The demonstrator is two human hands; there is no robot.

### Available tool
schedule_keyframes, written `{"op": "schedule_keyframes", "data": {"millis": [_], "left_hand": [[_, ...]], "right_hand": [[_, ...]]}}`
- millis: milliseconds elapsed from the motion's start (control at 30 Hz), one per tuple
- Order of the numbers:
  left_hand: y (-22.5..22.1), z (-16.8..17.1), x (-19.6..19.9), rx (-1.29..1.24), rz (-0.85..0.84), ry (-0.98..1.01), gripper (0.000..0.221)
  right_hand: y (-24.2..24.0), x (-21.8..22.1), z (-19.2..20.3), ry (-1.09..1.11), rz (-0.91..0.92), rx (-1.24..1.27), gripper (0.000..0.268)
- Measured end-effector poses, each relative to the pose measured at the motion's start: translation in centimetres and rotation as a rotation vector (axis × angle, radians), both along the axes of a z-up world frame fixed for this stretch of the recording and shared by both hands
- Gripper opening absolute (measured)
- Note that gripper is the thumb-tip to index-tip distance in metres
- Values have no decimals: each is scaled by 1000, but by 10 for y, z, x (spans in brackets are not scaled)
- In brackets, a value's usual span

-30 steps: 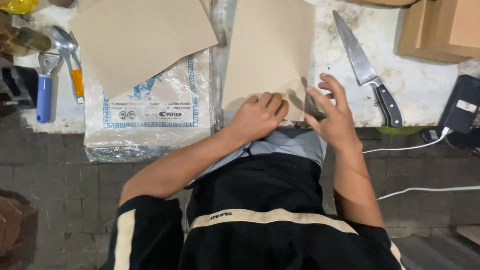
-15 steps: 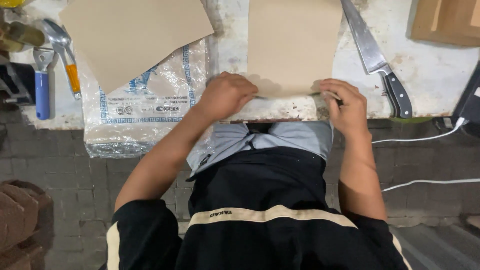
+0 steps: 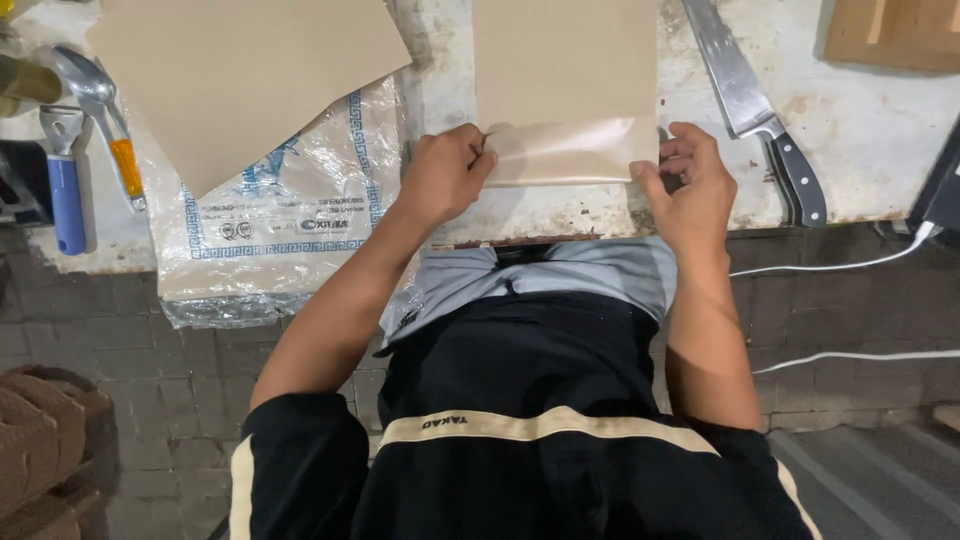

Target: Cutting paper liners and placing them into small cardboard boxes.

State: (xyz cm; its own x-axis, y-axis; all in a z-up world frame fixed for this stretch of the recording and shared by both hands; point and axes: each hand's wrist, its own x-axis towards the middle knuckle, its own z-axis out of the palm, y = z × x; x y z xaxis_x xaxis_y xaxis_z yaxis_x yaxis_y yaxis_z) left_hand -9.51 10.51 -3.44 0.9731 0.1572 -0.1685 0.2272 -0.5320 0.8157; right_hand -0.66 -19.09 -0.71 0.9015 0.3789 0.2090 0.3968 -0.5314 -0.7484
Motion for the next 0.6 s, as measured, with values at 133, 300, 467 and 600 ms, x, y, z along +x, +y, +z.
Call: {"op": "schedule_keyframes", "data": {"millis": [133,300,467,600], "left_hand": [[0,8,4,30,58,40,20],[1,1,8,96,78,78,22],[0,9,8,100,94,105,21],[1,13,11,112,94,181,23]], "right_hand": [[-4,7,-10,-43,-16,-18,38],[-1,10,-11,-66,-52,-38,35],[15,6,3,-152,-48,-49,32],[32,-4,15,-435,21,-118,38]]}}
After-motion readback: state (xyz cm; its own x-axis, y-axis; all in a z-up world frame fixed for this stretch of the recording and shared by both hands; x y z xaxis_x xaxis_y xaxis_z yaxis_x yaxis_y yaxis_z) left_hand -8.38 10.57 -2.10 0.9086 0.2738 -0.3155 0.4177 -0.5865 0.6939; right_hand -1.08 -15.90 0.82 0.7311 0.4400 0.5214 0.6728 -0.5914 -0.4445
